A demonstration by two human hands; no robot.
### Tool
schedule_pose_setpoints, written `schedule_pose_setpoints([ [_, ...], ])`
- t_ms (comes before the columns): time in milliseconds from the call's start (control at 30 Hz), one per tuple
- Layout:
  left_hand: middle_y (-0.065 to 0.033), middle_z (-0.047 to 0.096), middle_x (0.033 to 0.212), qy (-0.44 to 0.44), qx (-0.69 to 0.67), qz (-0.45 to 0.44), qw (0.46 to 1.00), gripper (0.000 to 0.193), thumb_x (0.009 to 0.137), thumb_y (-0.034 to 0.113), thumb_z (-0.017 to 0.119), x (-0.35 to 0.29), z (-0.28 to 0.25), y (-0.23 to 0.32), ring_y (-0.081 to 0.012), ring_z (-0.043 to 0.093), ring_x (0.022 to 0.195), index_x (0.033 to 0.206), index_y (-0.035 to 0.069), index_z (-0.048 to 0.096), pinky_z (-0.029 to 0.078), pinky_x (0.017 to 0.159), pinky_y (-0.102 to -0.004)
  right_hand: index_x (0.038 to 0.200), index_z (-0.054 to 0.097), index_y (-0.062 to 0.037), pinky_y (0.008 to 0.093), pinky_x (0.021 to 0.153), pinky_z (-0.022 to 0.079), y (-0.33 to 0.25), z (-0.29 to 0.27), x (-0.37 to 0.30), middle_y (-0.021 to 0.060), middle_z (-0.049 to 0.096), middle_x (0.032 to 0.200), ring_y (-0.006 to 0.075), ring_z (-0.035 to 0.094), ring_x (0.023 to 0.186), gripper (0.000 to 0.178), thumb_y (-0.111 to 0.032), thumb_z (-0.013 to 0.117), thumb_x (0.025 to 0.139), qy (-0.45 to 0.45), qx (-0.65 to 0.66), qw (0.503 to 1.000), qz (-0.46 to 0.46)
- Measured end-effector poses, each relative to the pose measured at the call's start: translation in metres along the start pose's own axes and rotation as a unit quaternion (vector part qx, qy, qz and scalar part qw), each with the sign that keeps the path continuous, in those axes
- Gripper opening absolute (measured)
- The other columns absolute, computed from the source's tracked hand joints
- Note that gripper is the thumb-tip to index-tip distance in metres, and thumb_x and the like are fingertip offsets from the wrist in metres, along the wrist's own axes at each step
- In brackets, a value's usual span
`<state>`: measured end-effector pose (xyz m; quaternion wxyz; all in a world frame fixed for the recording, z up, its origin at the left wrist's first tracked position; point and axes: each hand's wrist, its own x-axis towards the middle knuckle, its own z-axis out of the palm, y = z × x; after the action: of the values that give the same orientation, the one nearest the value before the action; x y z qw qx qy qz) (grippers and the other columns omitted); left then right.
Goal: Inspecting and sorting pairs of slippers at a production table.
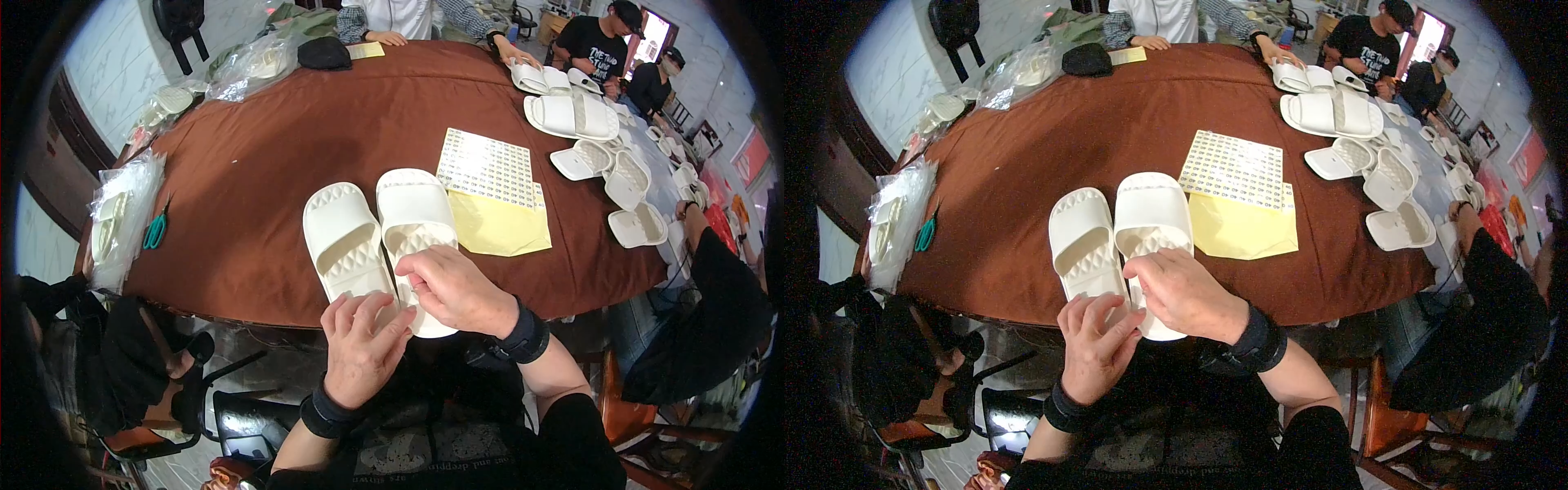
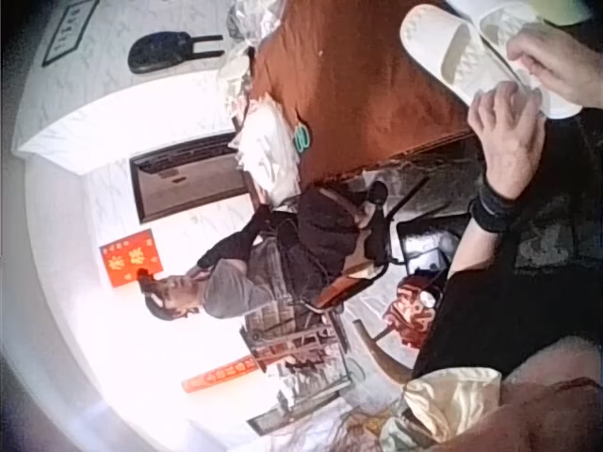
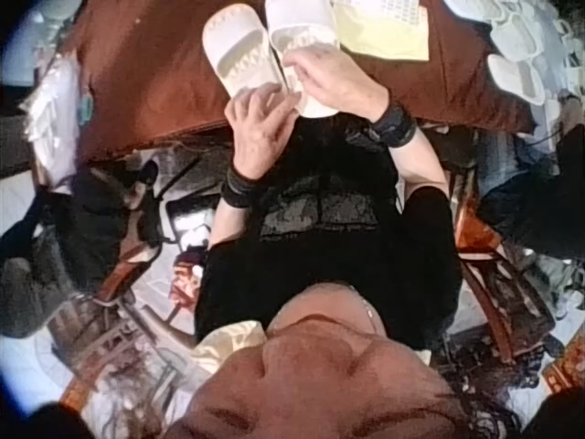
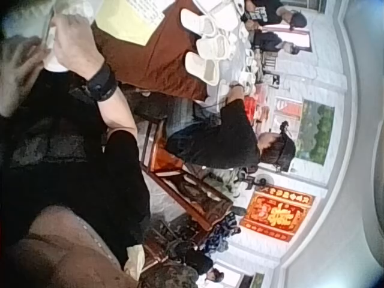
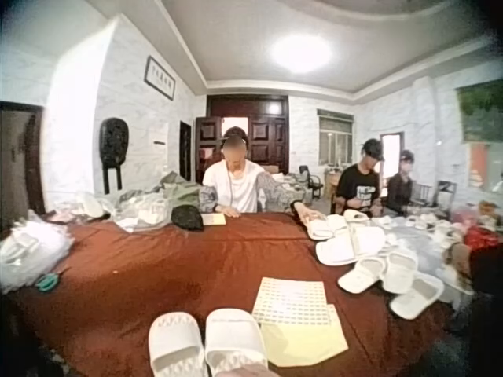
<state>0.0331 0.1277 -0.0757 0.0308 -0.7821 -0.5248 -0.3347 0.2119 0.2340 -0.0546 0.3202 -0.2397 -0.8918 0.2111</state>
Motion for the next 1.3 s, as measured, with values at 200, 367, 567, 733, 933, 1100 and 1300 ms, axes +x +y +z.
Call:
schedule_pose_setpoints([
  [200, -0.0058, 0.056, 0.119, 0.0, 0.003, 0.001, 1.0, 0.038, 0.074, 0.012, 0.078, 0.0, 0.0, 0.0, -0.0292, 0.05, 0.115, 0.111, 0.019, 0.071, 0.035, 0.104, -0.0512, 0.111, 0.055, -0.0025, 0.0413, 0.079, 0.049, 0.004, -0.004, -0.004, 0.0135, 0.061, 0.09, 0.031, 0.062, 0.083, 0.024, 0.0, 0.057, 0.087, 0.026, 0.05, 0.998, 0.011],
  [367, -0.0062, 0.056, 0.119, -0.004, 0.004, -0.002, 1.0, 0.038, 0.074, 0.011, 0.078, 0.001, -0.002, 0.001, -0.0296, 0.05, 0.114, 0.111, 0.019, 0.071, 0.035, 0.104, -0.0509, 0.113, 0.054, -0.0008, 0.0287, 0.068, 0.049, 0.003, -0.031, -0.01, 0.0056, 0.057, 0.083, 0.0143, 0.056, 0.074, 0.025, 0.004, 0.057, 0.088, -0.014, 0.209, 0.968, 0.136],
  [567, -0.0068, 0.057, 0.12, -0.003, 0.003, -0.001, 1.0, 0.038, 0.074, 0.011, 0.077, 0.001, -0.003, 0.001, -0.0304, 0.05, 0.115, 0.111, 0.019, 0.071, 0.035, 0.105, -0.051, 0.111, 0.054, -0.0013, 0.0317, 0.07, 0.049, 0.006, -0.04, -0.008, 0.0082, 0.058, 0.083, 0.0181, 0.058, 0.075, 0.022, 0.0, 0.058, 0.09, -0.049, 0.162, 0.972, 0.161],
  [733, -0.0073, 0.057, 0.12, -0.005, 0.0, 0.002, 1.0, 0.038, 0.075, 0.012, 0.077, 0.001, -0.001, 0.0, -0.0308, 0.05, 0.115, 0.112, 0.019, 0.071, 0.035, 0.105, -0.0511, 0.108, 0.054, -0.0014, 0.0374, 0.073, 0.049, 0.013, -0.034, -0.01, 0.0128, 0.059, 0.084, 0.0274, 0.059, 0.078, 0.02, -0.001, 0.058, 0.088, -0.057, 0.114, 0.981, 0.149],
  [933, -0.0052, 0.057, 0.118, 0.001, 0.016, 0.003, 1.0, 0.038, 0.076, 0.014, 0.077, 0.002, -0.003, 0.001, -0.0259, 0.052, 0.112, 0.113, 0.02, 0.071, 0.035, 0.103, -0.0481, 0.107, 0.054, -0.0028, 0.0403, 0.077, 0.048, 0.011, -0.031, -0.01, 0.0145, 0.059, 0.086, 0.0317, 0.059, 0.084, 0.019, -0.002, 0.056, 0.088, -0.052, 0.088, 0.985, 0.137],
  [1100, -0.0052, 0.057, 0.118, -0.004, 0.018, 0.006, 1.0, 0.039, 0.076, 0.014, 0.077, 0.002, -0.003, 0.001, -0.0256, 0.052, 0.113, 0.114, 0.02, 0.071, 0.035, 0.103, -0.0485, 0.107, 0.055, -0.0023, 0.0367, 0.075, 0.049, 0.012, -0.029, -0.011, 0.0125, 0.058, 0.088, 0.0273, 0.059, 0.082, 0.02, -0.001, 0.058, 0.088, -0.039, 0.064, 0.991, 0.115],
  [1300, -0.0055, 0.057, 0.118, -0.004, 0.019, 0.004, 1.0, 0.038, 0.077, 0.014, 0.077, 0.001, -0.003, 0.001, -0.0256, 0.051, 0.113, 0.114, 0.02, 0.071, 0.035, 0.104, -0.0488, 0.105, 0.055, -0.0032, 0.0408, 0.079, 0.049, 0.011, -0.029, -0.011, 0.0143, 0.06, 0.09, 0.0317, 0.06, 0.087, 0.018, -0.002, 0.057, 0.087, -0.032, 0.063, 0.991, 0.114],
])
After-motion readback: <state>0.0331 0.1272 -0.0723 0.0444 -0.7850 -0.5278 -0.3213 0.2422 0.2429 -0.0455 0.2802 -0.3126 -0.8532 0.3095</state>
